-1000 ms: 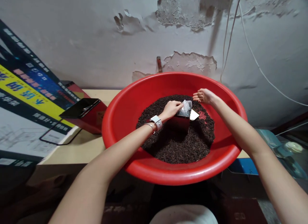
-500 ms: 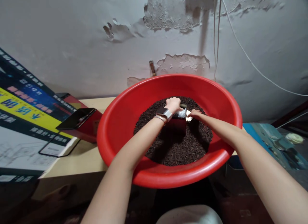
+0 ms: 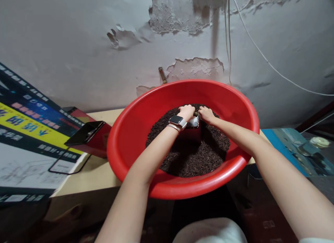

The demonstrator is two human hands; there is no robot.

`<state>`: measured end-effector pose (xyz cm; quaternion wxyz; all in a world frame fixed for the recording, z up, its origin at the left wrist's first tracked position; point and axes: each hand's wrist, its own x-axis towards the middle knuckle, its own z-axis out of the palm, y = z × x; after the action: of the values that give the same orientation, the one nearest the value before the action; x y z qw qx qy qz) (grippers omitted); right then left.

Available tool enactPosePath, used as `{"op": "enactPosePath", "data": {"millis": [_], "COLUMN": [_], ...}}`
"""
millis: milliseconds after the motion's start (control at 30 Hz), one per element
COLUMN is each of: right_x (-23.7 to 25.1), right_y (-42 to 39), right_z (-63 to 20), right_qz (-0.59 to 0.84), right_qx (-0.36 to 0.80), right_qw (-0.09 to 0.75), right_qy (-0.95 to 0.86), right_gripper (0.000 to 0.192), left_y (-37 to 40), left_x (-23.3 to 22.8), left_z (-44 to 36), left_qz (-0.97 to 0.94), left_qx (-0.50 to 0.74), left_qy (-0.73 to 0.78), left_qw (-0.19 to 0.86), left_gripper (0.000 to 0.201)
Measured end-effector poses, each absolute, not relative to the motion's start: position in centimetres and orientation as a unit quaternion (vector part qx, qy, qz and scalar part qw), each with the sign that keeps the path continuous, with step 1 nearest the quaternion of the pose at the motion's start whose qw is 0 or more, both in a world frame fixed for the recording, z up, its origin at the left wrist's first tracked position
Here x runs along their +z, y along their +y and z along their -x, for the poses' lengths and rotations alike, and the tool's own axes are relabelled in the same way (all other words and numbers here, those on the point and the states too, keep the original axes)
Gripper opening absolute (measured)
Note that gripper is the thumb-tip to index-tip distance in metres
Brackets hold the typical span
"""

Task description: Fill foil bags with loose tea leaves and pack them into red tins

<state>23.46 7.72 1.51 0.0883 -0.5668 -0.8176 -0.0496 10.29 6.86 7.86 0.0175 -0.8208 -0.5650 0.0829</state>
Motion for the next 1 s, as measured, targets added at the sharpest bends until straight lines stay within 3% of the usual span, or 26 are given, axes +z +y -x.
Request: {"op": "enactPosePath", "data": {"millis": [200, 367, 433, 533, 600, 733, 833, 933, 1000], "right_x": [3.5, 6.5, 7.7, 8.9, 9.3, 10.0, 10.8, 11.3, 11.1], "right_y": [10.7, 10.1, 9.5, 8.4, 7.6, 5.9, 5.1, 5.1, 5.5], "right_z": [-25.5, -26.3, -25.7, -24.2, -22.9, -20.9, -20.6, -20.8, -20.9], "right_qz": [0.512, 0.567, 0.549, 0.492, 0.451, 0.414, 0.38, 0.351, 0.351], "right_qx": [-0.167, -0.162, -0.148, -0.123, -0.107, -0.044, 0.043, 0.088, 0.105], "right_qw": [0.032, 0.145, 0.17, 0.155, 0.124, 0.027, -0.045, -0.055, -0.043], "right_qy": [-0.842, -0.795, -0.805, -0.848, -0.877, -0.909, -0.923, -0.931, -0.929], "right_gripper": [0.049, 0.045, 0.041, 0.036, 0.033, 0.028, 0.026, 0.023, 0.021], "left_y": [7.6, 9.2, 9.9, 10.6, 10.7, 10.1, 9.2, 8.2, 7.6], "left_x": [7.7, 5.4, 4.9, 5.4, 6.2, 6.9, 5.9, 4.3, 3.6], "left_z": [-8.9, -7.3, -6.0, -3.1, -0.9, 2.3, 2.7, 2.1, 1.8], "left_qz": [0.8, 0.725, 0.71, 0.664, 0.62, 0.532, 0.507, 0.536, 0.524], "left_qx": [0.085, -0.072, -0.132, -0.221, -0.284, -0.359, -0.291, -0.205, -0.229], "left_qy": [-0.594, -0.679, -0.671, -0.632, -0.633, -0.681, -0.665, -0.613, -0.598], "left_qw": [-0.004, -0.09, -0.166, -0.332, -0.366, -0.353, -0.465, -0.543, -0.561], "left_gripper": [0.042, 0.067, 0.058, 0.026, 0.019, 0.026, 0.044, 0.058, 0.075]}}
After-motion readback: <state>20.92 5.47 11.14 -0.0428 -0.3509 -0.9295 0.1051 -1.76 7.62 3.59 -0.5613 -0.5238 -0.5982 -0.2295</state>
